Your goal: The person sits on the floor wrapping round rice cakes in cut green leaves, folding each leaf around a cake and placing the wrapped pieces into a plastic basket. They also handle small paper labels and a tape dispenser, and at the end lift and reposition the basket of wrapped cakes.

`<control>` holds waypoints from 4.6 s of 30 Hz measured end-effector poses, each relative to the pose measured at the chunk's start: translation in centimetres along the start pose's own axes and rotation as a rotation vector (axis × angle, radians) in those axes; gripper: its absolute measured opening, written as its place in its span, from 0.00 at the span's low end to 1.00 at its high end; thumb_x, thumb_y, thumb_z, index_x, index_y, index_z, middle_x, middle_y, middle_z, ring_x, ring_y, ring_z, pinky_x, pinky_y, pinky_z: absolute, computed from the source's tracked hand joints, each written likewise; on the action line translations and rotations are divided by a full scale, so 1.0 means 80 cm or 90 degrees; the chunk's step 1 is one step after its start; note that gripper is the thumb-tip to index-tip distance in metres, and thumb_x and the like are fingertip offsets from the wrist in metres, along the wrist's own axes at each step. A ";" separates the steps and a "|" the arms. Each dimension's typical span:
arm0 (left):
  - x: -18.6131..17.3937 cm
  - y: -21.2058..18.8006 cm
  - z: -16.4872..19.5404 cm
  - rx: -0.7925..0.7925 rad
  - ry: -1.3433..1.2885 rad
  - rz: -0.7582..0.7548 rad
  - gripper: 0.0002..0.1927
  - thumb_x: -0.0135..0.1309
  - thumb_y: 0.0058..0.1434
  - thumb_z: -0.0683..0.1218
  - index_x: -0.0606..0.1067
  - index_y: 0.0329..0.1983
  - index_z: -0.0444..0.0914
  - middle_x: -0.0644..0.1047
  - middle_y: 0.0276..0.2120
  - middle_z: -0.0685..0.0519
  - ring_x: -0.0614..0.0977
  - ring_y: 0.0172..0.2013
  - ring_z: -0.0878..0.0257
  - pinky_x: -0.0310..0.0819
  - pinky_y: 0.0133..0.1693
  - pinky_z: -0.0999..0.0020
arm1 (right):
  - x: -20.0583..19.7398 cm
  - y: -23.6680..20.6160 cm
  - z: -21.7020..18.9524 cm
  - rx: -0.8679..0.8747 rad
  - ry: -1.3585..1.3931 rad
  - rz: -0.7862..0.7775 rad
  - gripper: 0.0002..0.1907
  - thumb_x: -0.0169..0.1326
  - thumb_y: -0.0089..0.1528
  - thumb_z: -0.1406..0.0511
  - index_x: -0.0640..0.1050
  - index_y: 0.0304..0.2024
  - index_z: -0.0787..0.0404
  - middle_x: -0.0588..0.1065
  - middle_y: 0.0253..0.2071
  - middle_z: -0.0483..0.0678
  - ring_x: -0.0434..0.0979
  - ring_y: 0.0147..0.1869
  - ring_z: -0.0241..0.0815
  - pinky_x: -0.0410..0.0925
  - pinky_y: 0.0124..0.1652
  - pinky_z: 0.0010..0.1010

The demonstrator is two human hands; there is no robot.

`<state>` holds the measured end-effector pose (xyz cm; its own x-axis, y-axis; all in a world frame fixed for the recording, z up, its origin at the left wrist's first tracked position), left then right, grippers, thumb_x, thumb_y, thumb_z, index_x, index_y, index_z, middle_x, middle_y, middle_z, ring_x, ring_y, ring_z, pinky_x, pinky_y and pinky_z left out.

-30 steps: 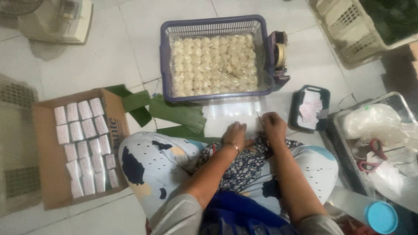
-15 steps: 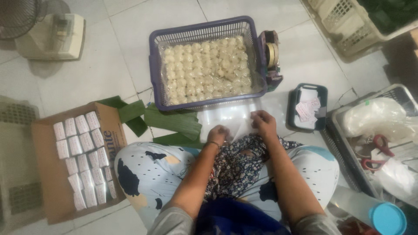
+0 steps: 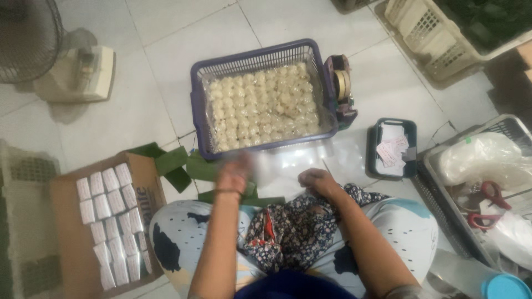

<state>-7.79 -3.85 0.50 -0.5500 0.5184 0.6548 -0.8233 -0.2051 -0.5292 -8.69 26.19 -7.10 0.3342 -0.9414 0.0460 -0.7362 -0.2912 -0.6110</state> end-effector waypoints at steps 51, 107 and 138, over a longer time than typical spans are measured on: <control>0.115 -0.086 -0.003 -0.096 0.114 -0.355 0.18 0.59 0.66 0.44 0.72 0.56 0.34 0.79 0.52 0.47 0.82 0.51 0.59 0.82 0.53 0.65 | 0.102 -0.159 -0.198 -0.559 -0.060 0.248 0.21 0.63 0.60 0.68 0.78 0.56 0.65 0.78 0.52 0.53 0.79 0.53 0.43 0.73 0.51 0.33; -0.035 -0.054 -0.067 0.004 0.212 -0.185 0.26 0.44 0.72 0.66 0.72 0.50 0.39 0.76 0.45 0.52 0.80 0.45 0.61 0.79 0.49 0.65 | 0.178 -0.091 -0.112 -0.098 0.046 0.112 0.21 0.56 0.62 0.63 0.79 0.56 0.63 0.80 0.53 0.61 0.81 0.55 0.56 0.77 0.49 0.43; -0.094 -0.049 0.112 -0.132 0.113 -0.181 0.14 0.59 0.57 0.47 0.72 0.44 0.39 0.79 0.45 0.44 0.80 0.50 0.50 0.84 0.46 0.53 | 0.119 -0.116 -0.140 -0.037 0.107 0.077 0.23 0.60 0.59 0.70 0.74 0.58 0.63 0.76 0.41 0.62 0.79 0.39 0.50 0.76 0.39 0.38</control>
<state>-1.69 -14.37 2.53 -0.2567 0.6699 0.6966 -0.8835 0.1295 -0.4501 -5.28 18.04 7.87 0.1417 -0.9839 0.1090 -0.7996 -0.1787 -0.5733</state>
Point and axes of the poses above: each hand's wrist, its own y-axis towards the middle knuckle, its own x-axis out of the palm, z = x × y, the point moved 2 cm from there along y, towards the middle knuckle
